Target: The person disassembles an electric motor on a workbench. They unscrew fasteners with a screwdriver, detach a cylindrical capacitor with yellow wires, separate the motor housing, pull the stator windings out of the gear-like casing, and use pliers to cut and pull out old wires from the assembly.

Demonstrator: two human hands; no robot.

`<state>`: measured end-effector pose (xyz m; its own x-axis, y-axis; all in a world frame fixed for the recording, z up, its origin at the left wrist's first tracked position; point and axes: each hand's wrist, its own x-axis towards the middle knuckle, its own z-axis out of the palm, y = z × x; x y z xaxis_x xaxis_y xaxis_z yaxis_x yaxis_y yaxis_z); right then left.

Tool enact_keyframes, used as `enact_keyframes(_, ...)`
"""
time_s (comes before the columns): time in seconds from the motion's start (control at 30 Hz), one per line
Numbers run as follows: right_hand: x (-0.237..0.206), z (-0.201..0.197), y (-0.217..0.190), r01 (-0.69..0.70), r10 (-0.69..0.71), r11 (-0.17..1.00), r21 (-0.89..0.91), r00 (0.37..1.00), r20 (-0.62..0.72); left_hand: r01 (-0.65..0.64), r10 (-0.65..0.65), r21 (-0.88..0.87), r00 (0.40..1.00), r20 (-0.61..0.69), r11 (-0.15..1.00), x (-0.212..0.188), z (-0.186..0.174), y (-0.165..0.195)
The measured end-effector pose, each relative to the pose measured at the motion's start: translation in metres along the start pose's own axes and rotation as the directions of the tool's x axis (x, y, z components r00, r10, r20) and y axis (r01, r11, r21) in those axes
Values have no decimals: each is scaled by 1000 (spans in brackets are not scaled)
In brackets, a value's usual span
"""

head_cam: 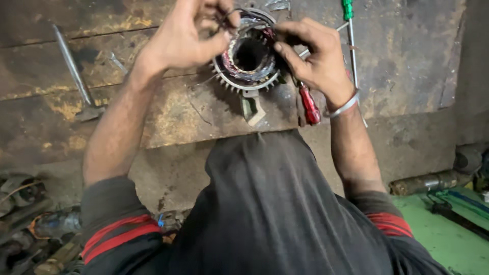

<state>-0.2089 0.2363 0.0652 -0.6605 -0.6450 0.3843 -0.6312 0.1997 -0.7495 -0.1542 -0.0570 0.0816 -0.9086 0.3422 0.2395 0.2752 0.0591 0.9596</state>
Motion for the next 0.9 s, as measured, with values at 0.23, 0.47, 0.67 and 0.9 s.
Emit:
enact_keyframes(0.23, -6, 14, 10, -14, 42, 985, 173, 986, -164, 214, -123, 384, 961, -246, 898, -48, 23, -10)
enact_keyframes(0.47, -90, 17, 49, -158, 249, 965, 207, 797, -551, 126, -132, -48, 838, -529, 991, -90, 64, -19)
enact_keyframes(0.67, -184, -18, 87, -508, 364, 813, -284, 824, -433, 238, 22, 474, 877, -480, 848, -86, 64, -18)
enact_keyframes(0.9, -235, -15, 118, -537, 432, 816, -213, 812, -393, 166, -25, 177, 794, -607, 970, -79, 66, -23)
